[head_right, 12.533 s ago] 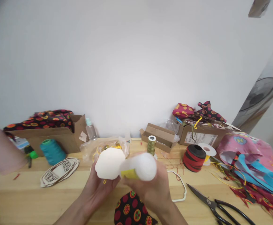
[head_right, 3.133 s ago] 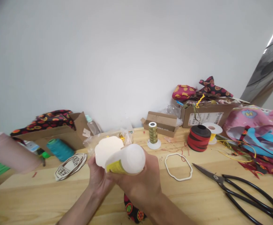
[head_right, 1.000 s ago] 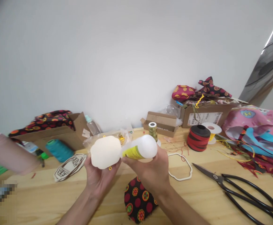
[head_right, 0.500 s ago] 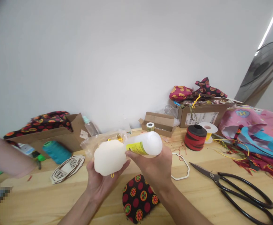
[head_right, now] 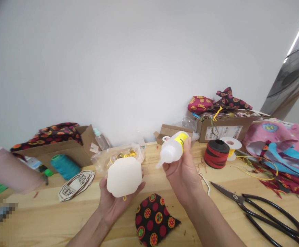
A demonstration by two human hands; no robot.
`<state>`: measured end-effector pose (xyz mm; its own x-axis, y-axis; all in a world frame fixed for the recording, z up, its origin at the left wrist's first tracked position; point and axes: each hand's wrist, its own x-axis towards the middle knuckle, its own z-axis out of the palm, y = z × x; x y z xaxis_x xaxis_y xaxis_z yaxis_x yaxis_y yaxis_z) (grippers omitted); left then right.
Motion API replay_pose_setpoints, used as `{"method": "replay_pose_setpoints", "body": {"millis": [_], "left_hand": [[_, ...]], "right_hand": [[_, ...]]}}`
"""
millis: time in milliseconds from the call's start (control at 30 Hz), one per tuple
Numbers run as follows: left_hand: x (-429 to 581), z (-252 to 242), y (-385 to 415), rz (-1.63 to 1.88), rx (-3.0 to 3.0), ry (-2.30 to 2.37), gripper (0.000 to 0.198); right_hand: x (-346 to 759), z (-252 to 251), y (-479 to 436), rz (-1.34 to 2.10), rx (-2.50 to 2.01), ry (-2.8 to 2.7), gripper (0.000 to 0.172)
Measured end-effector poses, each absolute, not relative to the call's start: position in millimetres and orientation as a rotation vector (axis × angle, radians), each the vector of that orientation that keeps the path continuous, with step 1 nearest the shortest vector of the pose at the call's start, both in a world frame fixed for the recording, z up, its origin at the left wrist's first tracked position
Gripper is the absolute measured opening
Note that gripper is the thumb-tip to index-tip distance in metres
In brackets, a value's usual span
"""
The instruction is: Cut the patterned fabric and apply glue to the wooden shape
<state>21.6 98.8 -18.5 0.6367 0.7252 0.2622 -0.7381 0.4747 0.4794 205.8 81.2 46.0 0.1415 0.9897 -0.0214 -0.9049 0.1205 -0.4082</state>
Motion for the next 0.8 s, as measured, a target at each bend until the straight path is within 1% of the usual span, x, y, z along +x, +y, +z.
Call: {"method": "replay_pose_setpoints", "body": {"millis": [100, 233, 367, 467, 533, 633, 800], "left_hand": [[21, -17, 99, 0.877, 0.596, -0.026, 0.049], [17, -15, 99, 0.89, 0.569, -0.046, 0.047], [15, -15, 98, 0.9, 0.486, -0.023, 0.047], [17, -13, 95, 0.84, 0.417, 0.05, 0.05], [21, -11, 92, 0.806, 0.377, 0.112, 0.048], [26, -6, 91, 0.8, 0.339, 0.205, 0.044], [24, -2, 93, 0.796, 0.343, 0.279, 0.045]], "right_hand": [[207, 53, 81, 1.595, -0.371, -0.178, 0.034], [215, 53, 73, 1.802, -0.407, 0.022, 0.036], [229, 23, 48, 1.939, -0.422, 0.319, 0.043], [232, -12, 34, 2.14, -0.299, 0.535, 0.054], [230, -32, 35, 2.27, -0.222, 0.47, 0.048], [226, -46, 50, 2.32, -0.213, 0.366, 0.036], [224, -36, 82, 2.255, -0.227, 0.505, 0.034]]}}
